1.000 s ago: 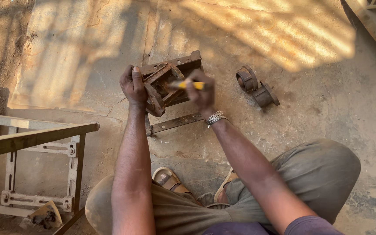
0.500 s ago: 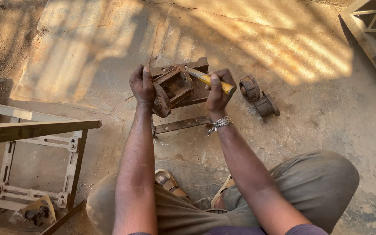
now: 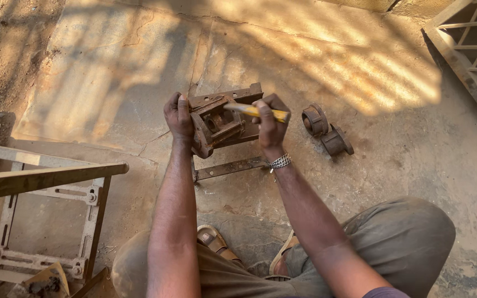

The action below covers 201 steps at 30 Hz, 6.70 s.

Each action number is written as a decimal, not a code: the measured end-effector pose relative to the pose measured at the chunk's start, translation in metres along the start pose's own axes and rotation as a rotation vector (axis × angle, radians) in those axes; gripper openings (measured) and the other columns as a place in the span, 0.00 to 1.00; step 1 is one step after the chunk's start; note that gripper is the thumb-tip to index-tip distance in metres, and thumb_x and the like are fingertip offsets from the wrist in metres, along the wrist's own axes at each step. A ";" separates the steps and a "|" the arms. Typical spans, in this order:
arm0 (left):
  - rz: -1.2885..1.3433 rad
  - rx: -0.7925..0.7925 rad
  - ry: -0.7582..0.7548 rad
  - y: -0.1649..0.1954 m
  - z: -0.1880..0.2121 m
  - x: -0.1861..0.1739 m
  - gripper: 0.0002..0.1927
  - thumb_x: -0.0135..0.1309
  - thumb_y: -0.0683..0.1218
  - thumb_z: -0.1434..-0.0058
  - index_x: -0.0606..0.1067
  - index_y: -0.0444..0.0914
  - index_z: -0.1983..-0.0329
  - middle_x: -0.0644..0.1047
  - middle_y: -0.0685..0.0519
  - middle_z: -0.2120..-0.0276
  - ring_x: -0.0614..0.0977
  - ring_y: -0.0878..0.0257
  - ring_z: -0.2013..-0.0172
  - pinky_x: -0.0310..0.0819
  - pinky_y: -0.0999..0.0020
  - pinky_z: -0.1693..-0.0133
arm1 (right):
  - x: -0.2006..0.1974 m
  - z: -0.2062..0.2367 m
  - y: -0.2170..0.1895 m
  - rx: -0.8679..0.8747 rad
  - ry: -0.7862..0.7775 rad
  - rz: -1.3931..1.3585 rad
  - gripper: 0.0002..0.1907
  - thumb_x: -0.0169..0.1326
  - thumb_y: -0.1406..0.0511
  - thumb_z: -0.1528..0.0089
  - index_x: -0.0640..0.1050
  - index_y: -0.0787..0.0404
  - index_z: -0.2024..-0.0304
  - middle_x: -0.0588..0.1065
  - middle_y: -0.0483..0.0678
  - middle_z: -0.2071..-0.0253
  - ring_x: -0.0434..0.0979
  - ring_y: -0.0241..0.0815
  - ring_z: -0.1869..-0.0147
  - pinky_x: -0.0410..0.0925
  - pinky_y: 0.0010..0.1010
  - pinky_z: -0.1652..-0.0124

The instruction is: The person sits on the ground holding a rusty cast-iron flange mounted on a metal bracket and files its edges and hub with a yellow-handled file, repositioning the part and working around its surface to remove rust.

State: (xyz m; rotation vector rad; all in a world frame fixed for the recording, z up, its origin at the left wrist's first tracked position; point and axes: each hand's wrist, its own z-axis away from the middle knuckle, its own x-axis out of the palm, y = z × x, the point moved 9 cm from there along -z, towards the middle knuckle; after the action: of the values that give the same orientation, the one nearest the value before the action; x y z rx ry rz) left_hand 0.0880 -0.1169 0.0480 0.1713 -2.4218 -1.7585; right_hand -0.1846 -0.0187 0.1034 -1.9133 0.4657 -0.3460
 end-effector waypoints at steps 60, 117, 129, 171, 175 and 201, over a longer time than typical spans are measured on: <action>-1.228 -0.423 -0.723 0.097 0.052 0.010 0.29 0.60 0.62 0.38 0.71 0.36 0.48 0.81 0.46 0.59 0.83 0.55 0.57 0.80 0.53 0.52 | 0.042 0.033 -0.040 -0.184 0.006 0.205 0.14 0.50 0.58 0.29 0.73 0.60 0.66 0.73 0.42 0.73 0.74 0.35 0.72 0.67 0.29 0.72; -1.109 -0.518 -0.635 0.046 0.028 0.019 0.21 0.54 0.56 0.33 0.74 0.41 0.42 0.81 0.45 0.50 0.82 0.48 0.48 0.77 0.49 0.48 | 0.078 0.024 -0.110 -0.684 -0.331 0.710 0.20 0.51 0.45 0.30 0.77 0.53 0.56 0.75 0.46 0.74 0.75 0.43 0.72 0.66 0.36 0.71; -1.177 -0.517 -0.689 0.050 0.027 0.024 0.20 0.51 0.53 0.30 0.72 0.39 0.40 0.81 0.43 0.53 0.84 0.51 0.54 0.81 0.52 0.54 | 0.081 -0.013 -0.069 -0.397 -0.433 0.864 0.18 0.54 0.47 0.29 0.77 0.52 0.61 0.76 0.47 0.75 0.75 0.42 0.74 0.68 0.35 0.72; -1.129 -0.529 -0.645 0.050 0.036 0.013 0.23 0.43 0.54 0.26 0.62 0.37 0.34 0.79 0.44 0.56 0.83 0.51 0.55 0.80 0.49 0.53 | 0.088 -0.026 -0.078 -0.530 -0.395 0.729 0.13 0.58 0.52 0.38 0.82 0.51 0.65 0.77 0.41 0.69 0.69 0.45 0.47 0.54 0.38 0.47; -1.122 -0.578 -0.634 0.048 0.039 0.010 0.22 0.42 0.53 0.26 0.63 0.37 0.36 0.78 0.45 0.59 0.83 0.53 0.57 0.80 0.50 0.54 | 0.078 -0.028 -0.088 -0.552 -0.277 0.507 0.13 0.56 0.52 0.31 0.80 0.53 0.58 0.79 0.40 0.64 0.68 0.45 0.42 0.55 0.36 0.43; -1.077 -0.487 -0.509 0.030 0.030 0.005 0.19 0.41 0.55 0.27 0.69 0.37 0.44 0.79 0.38 0.51 0.81 0.42 0.48 0.74 0.42 0.47 | 0.076 -0.010 -0.090 -0.539 -0.330 0.508 0.11 0.60 0.55 0.34 0.79 0.52 0.56 0.80 0.41 0.57 0.71 0.44 0.43 0.58 0.39 0.42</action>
State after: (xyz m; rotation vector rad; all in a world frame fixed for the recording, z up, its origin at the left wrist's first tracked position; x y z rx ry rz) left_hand 0.0772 -0.0806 0.0679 1.2958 -2.1969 -3.0773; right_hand -0.1082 -0.0326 0.1925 -2.2152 0.8547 0.4668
